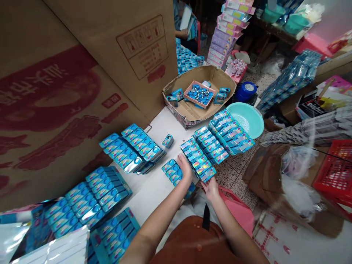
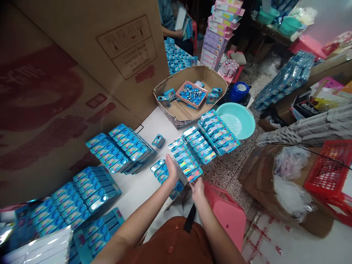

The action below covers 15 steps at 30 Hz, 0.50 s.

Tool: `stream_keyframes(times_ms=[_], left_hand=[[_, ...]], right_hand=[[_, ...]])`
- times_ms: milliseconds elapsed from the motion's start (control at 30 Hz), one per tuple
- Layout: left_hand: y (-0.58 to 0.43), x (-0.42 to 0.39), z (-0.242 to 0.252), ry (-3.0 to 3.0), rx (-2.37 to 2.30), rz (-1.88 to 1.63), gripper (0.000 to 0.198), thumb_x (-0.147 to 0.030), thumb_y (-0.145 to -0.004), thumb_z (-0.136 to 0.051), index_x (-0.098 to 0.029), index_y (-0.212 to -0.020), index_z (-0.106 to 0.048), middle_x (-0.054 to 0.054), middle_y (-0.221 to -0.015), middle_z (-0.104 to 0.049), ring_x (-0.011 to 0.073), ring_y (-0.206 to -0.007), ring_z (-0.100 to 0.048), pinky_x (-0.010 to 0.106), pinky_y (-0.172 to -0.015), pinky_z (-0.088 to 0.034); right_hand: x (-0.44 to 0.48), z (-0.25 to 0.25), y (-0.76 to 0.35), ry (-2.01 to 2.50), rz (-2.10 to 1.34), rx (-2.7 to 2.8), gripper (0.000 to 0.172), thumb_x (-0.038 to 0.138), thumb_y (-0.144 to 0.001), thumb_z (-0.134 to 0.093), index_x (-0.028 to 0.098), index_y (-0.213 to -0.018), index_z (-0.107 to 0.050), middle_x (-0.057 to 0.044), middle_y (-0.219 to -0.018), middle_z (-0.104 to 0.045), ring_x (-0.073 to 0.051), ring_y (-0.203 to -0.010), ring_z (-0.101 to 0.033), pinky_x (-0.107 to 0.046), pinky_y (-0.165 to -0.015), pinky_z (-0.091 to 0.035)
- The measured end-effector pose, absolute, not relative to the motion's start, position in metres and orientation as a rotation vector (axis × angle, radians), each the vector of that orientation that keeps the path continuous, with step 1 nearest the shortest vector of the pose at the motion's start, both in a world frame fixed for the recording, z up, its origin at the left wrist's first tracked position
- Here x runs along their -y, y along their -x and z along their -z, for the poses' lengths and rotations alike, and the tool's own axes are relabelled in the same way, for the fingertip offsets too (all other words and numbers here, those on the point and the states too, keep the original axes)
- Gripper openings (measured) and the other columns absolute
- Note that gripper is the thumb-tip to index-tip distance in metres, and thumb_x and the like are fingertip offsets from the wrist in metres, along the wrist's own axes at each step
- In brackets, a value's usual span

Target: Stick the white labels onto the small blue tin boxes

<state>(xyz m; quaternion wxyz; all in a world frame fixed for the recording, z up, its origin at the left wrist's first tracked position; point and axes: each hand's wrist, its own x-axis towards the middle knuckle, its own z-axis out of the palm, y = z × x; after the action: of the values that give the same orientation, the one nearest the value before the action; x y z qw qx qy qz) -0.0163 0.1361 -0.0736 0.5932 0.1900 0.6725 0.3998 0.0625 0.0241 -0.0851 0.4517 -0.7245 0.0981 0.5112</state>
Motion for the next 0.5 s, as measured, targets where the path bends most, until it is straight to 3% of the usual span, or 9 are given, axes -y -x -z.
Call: stream_keyframes(times_ms=[33,100,233,333,500], left_hand=[[0.027,-0.149,0.073,-0.537,-1.618,-1.005,0.054,-0.05,-0.094,-0.031,-0.022,-0.141,-0.034,0.005,-0.152,-0.028,0.0168,-0.143,-0.016,0.032,-0.117,-0.014],[0.046,-0.178,0.072,-0.819,-1.629,-1.109,0.049,-0.046,-0.093,-0.037,-0.019,-0.134,-0.045,0.006,-0.149,-0.035,0.0171,-0.141,-0.024,0.029,-0.117,-0.013],[0.062,-0.224,0.07,-1.004,-1.261,-0.789,0.044,-0.049,-0.089,-0.044,-0.016,-0.107,-0.067,0.011,-0.122,-0.063,0.0263,-0.125,-0.049,0.038,-0.111,-0.029],[0.063,-0.232,0.068,-0.895,-1.124,-0.612,0.039,-0.049,-0.083,-0.055,-0.017,-0.099,-0.07,0.009,-0.111,-0.068,0.0286,-0.12,-0.052,0.041,-0.107,-0.034],[0.069,-0.213,0.062,-0.908,-1.121,-0.638,0.039,-0.049,-0.078,-0.062,-0.018,-0.1,-0.07,0.006,-0.109,-0.069,0.0267,-0.116,-0.055,0.042,-0.109,-0.032]], right_hand=[[-0.023,0.082,-0.061,1.762,-1.262,-0.284,0.024,0.043,-0.084,-0.035,0.028,-0.088,-0.054,-0.001,-0.089,-0.068,-0.015,-0.087,-0.065,-0.029,-0.073,-0.054],[-0.024,0.076,-0.057,1.708,-1.24,-0.376,0.026,0.043,-0.087,-0.034,0.028,-0.094,-0.054,-0.001,-0.097,-0.068,-0.015,-0.093,-0.065,-0.028,-0.076,-0.054],[-0.035,0.069,-0.05,1.728,-1.184,-0.463,0.032,0.043,-0.09,-0.027,0.03,-0.102,-0.054,-0.001,-0.11,-0.067,-0.014,-0.101,-0.063,-0.026,-0.075,-0.054],[-0.043,0.067,-0.05,1.731,-1.194,-0.448,0.035,0.045,-0.089,-0.027,0.031,-0.103,-0.055,0.0,-0.108,-0.067,-0.015,-0.099,-0.064,-0.028,-0.072,-0.055],[-0.045,0.062,-0.049,1.69,-1.168,-0.529,0.034,0.047,-0.087,-0.028,0.031,-0.1,-0.056,0.0,-0.1,-0.07,-0.017,-0.093,-0.066,-0.031,-0.069,-0.056]])
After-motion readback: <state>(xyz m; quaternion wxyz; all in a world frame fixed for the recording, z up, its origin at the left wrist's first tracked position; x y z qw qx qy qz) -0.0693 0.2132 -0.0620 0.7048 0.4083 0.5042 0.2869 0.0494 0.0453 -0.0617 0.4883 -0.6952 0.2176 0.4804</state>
